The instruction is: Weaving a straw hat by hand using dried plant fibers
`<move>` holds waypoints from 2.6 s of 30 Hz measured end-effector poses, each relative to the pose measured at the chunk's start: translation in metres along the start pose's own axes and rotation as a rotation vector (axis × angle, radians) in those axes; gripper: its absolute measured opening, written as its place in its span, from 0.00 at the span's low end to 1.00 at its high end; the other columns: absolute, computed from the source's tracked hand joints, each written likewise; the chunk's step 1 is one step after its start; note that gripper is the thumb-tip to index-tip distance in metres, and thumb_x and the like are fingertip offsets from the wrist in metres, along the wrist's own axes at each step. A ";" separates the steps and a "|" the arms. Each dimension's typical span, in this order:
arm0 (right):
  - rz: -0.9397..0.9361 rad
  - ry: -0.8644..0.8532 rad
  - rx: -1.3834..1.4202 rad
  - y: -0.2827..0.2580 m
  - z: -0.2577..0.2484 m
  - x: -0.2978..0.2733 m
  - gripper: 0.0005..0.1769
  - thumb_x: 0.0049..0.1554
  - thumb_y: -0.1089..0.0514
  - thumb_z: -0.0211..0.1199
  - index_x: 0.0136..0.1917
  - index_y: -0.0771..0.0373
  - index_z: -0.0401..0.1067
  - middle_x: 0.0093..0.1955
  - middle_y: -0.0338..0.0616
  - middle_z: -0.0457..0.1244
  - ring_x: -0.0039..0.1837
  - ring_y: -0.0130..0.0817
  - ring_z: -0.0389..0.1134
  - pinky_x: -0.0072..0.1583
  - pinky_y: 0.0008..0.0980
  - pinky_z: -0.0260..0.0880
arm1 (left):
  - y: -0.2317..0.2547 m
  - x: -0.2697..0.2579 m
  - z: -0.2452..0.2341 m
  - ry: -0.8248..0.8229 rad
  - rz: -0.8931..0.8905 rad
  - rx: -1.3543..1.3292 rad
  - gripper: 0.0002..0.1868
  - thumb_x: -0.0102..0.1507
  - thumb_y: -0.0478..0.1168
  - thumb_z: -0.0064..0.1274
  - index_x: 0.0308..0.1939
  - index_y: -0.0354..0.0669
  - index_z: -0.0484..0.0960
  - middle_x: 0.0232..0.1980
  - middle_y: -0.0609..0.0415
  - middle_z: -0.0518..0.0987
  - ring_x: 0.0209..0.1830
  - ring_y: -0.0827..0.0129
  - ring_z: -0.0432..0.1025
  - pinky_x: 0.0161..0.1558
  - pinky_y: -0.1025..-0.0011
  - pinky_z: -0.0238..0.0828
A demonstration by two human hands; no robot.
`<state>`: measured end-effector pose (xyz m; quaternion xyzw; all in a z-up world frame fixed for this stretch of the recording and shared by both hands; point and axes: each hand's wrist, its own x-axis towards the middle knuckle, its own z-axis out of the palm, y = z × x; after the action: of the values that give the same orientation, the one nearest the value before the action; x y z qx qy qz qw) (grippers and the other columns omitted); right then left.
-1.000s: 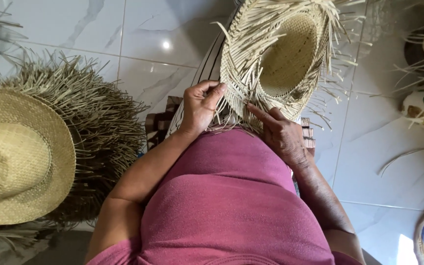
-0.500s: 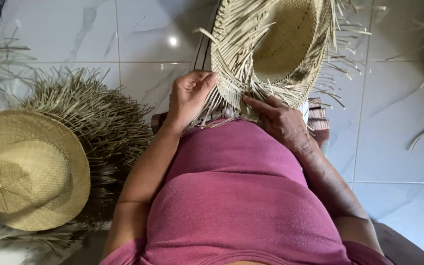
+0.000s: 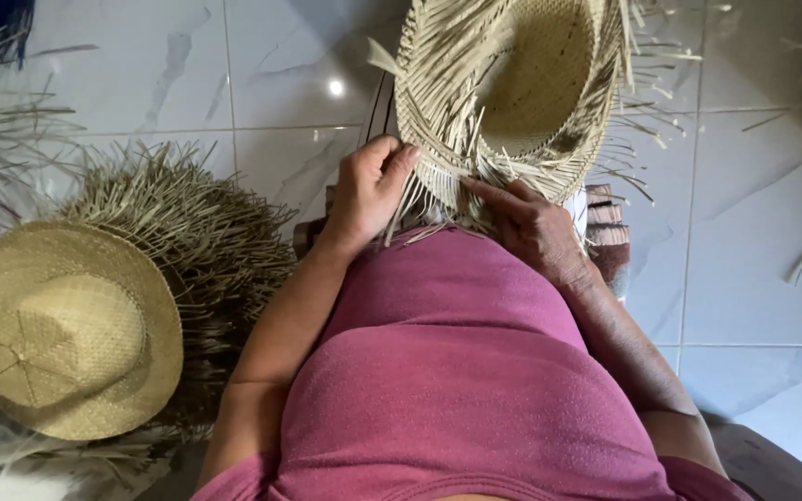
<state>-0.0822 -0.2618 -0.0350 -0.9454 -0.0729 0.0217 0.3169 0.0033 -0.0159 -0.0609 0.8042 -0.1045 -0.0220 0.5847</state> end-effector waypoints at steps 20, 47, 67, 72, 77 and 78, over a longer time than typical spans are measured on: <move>-0.406 0.292 0.385 -0.010 0.001 0.030 0.23 0.57 0.74 0.61 0.62 0.58 0.81 0.46 0.48 0.68 0.43 0.47 0.72 0.50 0.44 0.76 | 0.055 0.001 -0.014 -0.059 0.022 -0.145 0.10 0.66 0.27 0.57 0.51 0.33 0.85 0.45 0.42 0.85 0.47 0.67 0.79 0.49 0.66 0.79; -0.311 0.268 0.585 -0.025 0.005 0.037 0.20 0.60 0.73 0.59 0.61 0.59 0.81 0.43 0.48 0.66 0.42 0.43 0.71 0.46 0.38 0.72 | 0.033 0.003 0.016 -0.043 -0.064 -0.541 0.06 0.65 0.31 0.62 0.45 0.34 0.84 0.39 0.49 0.82 0.40 0.75 0.75 0.45 0.74 0.79; -0.368 0.283 0.219 -0.044 -0.012 0.035 0.18 0.59 0.72 0.62 0.59 0.59 0.82 0.43 0.47 0.67 0.39 0.48 0.72 0.41 0.43 0.73 | 0.073 -0.012 -0.003 0.063 0.208 0.027 0.12 0.64 0.24 0.53 0.50 0.29 0.84 0.42 0.36 0.83 0.42 0.49 0.82 0.42 0.62 0.81; -0.300 0.303 0.462 -0.047 -0.004 0.038 0.14 0.60 0.74 0.62 0.55 0.64 0.80 0.40 0.53 0.66 0.39 0.49 0.70 0.42 0.43 0.69 | 0.051 -0.012 0.001 0.021 0.062 -0.260 0.12 0.66 0.26 0.52 0.53 0.27 0.82 0.47 0.32 0.83 0.51 0.56 0.79 0.47 0.63 0.82; -0.358 0.255 0.493 -0.031 -0.005 0.044 0.13 0.59 0.75 0.64 0.53 0.64 0.81 0.39 0.48 0.66 0.38 0.45 0.70 0.43 0.38 0.70 | 0.051 -0.013 -0.003 -0.021 0.054 -0.255 0.12 0.66 0.27 0.54 0.53 0.29 0.84 0.48 0.33 0.84 0.52 0.54 0.79 0.46 0.64 0.82; -0.385 0.256 0.501 -0.026 -0.001 0.045 0.13 0.58 0.76 0.64 0.53 0.65 0.81 0.39 0.51 0.66 0.38 0.48 0.70 0.42 0.40 0.70 | 0.050 -0.013 -0.003 -0.031 0.060 -0.242 0.12 0.66 0.27 0.55 0.53 0.30 0.84 0.48 0.34 0.84 0.52 0.53 0.79 0.46 0.64 0.83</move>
<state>-0.0405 -0.2351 -0.0185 -0.8022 -0.2021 -0.1402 0.5441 -0.0161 -0.0250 -0.0137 0.7239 -0.1340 -0.0293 0.6762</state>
